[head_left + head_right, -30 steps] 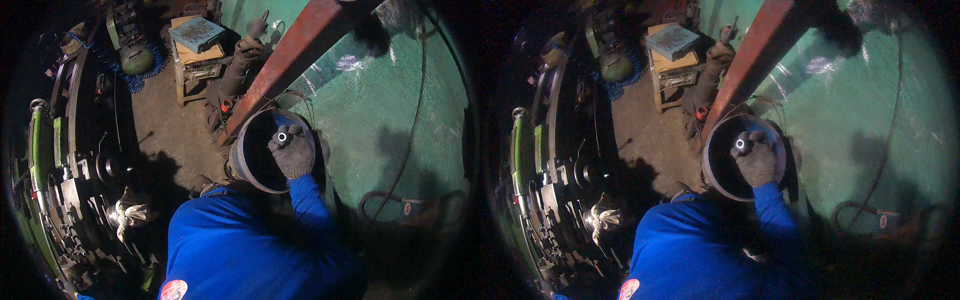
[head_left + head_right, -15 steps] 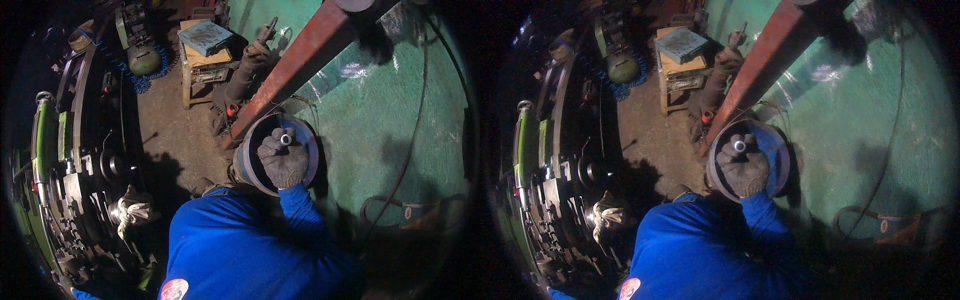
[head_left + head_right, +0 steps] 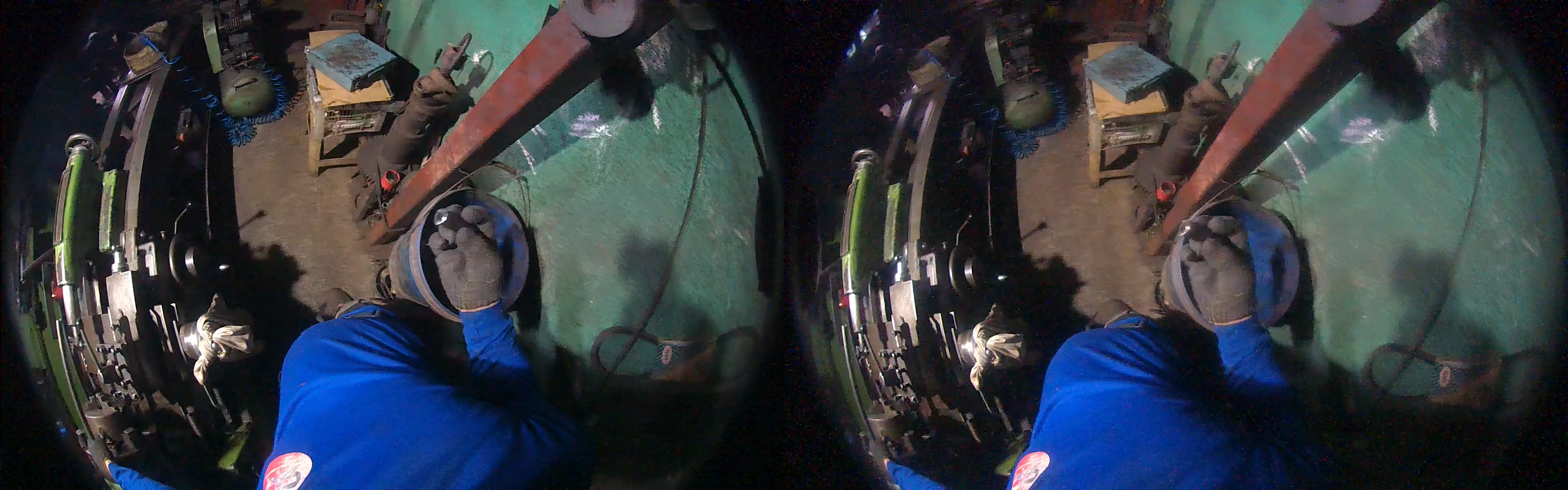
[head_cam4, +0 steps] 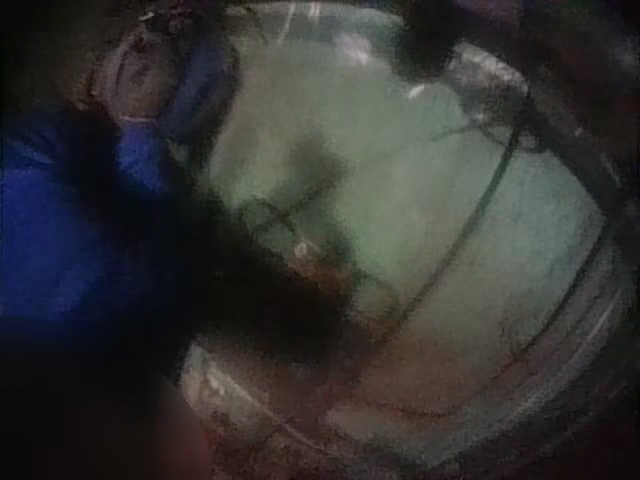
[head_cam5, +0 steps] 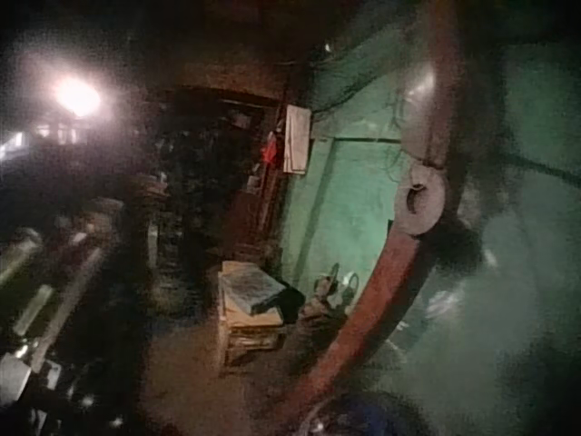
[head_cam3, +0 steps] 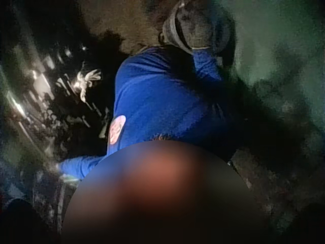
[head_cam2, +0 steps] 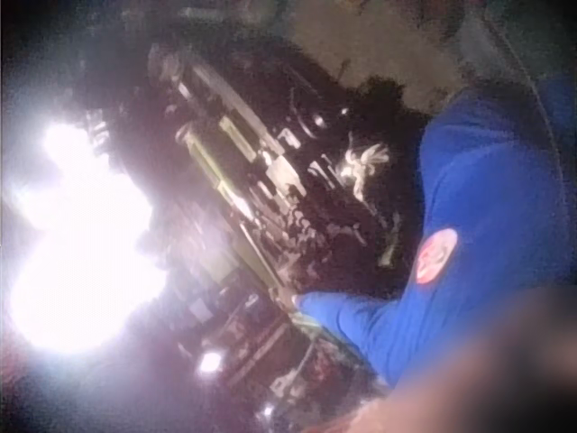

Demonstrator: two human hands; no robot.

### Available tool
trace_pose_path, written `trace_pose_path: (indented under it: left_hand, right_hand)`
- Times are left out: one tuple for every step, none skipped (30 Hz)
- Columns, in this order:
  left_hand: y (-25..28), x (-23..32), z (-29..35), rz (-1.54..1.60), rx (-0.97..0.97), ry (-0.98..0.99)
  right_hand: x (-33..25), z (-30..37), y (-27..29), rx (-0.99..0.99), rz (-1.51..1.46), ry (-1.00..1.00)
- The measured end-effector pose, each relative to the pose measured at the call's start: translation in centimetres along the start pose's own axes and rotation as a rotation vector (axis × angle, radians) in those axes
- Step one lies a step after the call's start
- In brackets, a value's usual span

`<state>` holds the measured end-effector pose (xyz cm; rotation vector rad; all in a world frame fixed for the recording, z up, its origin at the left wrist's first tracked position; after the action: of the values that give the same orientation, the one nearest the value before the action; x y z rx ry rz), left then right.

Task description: The person retrieves a cylindrical metal rod from a bucket and secures it in the chuck of a green lathe. They then adjust the tool post and tailstock, and operate the machine controls to run the lathe while the rod rotates.

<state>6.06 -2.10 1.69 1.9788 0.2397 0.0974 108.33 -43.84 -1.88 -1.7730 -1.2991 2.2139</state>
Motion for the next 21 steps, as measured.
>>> trace_pose_path:
  left_hand:
    - [-0.3, 0.2, -0.6, 0.000, -0.014, -0.001]
    - [0.1, -0.5, -0.7, -0.007, -0.020, 0.011]
    - [0.6, -1.3, -0.7, -0.014, -0.025, 0.025]
    - [0.9, -1.7, -0.6, -0.014, -0.027, 0.038]
    - [1.3, -2.2, -0.6, -0.021, -0.029, 0.047]
    - [2.0, -2.9, -0.5, -0.029, -0.028, 0.061]
    - [1.4, -2.5, -1.0, -0.027, -0.045, 0.060]
    - [0.8, -2.0, -1.4, -0.024, -0.066, 0.060]
    - [0.3, -1.5, -2.0, -0.023, -0.076, 0.059]
    - [0.4, -1.6, -2.0, -0.024, -0.078, 0.061]
    - [0.4, -1.6, -2.0, -0.023, -0.083, 0.065]
    - [0.4, -1.5, -2.3, -0.027, -0.091, 0.064]
    - [0.6, -1.7, -2.2, -0.030, -0.091, 0.073]
    - [1.0, -2.1, -2.0, -0.030, -0.087, 0.082]
    - [1.4, -2.3, -1.9, -0.034, -0.089, 0.089]
    - [1.7, -2.5, -1.8, -0.038, -0.087, 0.095]
    - [1.9, -2.6, -1.8, -0.042, -0.093, 0.101]
    - [2.2, -2.7, -1.8, -0.043, -0.092, 0.105]
    - [1.4, -1.9, -2.1, -0.040, -0.105, 0.096]
    - [0.7, -1.0, -2.5, -0.036, -0.117, 0.086]
    - [0.0, -0.2, -2.9, -0.031, -0.130, 0.079]
  right_hand:
    - [-0.4, 0.3, -0.5, 0.052, 0.263, 0.037]
    - [-1.2, 0.7, -2.1, 0.092, 0.522, 0.066]
    - [-2.0, 1.0, -3.6, 0.130, 0.780, 0.098]
    - [-2.6, 1.1, -4.6, 0.099, 0.891, 0.120]
    - [-2.7, 1.0, -5.1, 0.050, 0.991, 0.190]
    - [-2.6, 0.8, -5.6, 0.000, 1.088, 0.263]
    - [-3.0, 0.8, -6.5, -0.037, 1.205, 0.333]
    - [-3.5, 1.0, -7.3, -0.051, 1.231, 0.360]
    - [-4.1, 1.4, -8.3, -0.065, 1.257, 0.386]
    - [-4.3, 1.7, -8.8, -0.065, 1.271, 0.406]
    - [-4.4, 2.0, -9.4, -0.065, 1.285, 0.424]
    - [-4.3, 2.3, -9.5, -0.042, 1.299, 0.432]
    - [-4.2, 2.4, -9.5, -0.025, 1.308, 0.442]
    - [-4.2, 2.5, -9.6, -0.029, 1.327, 0.445]
    - [-4.2, 2.6, -9.5, -0.033, 1.346, 0.449]
    - [-4.2, 2.7, -9.4, -0.036, 1.364, 0.452]
    - [-4.3, 2.7, -9.2, -0.036, 1.403, 0.461]
    - [-4.4, 2.7, -9.0, -0.038, 1.441, 0.471]
    - [-4.8, 2.9, -8.7, -0.028, 1.493, 0.478]
    - [-5.2, 3.1, -8.7, -0.018, 1.488, 0.463]
    - [-5.6, 3.3, -8.9, -0.009, 1.484, 0.447]
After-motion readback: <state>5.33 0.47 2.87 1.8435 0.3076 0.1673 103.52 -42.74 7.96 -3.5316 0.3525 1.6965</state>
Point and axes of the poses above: each hand's wrist, its own z-axis away from the middle knuckle, its own y-axis out of the back of the hand, x = y × z, the point moved 5 cm from there along -z, towards the middle knuckle, and after that the axes turned 11 degrees about z, right-handed, at the moved point
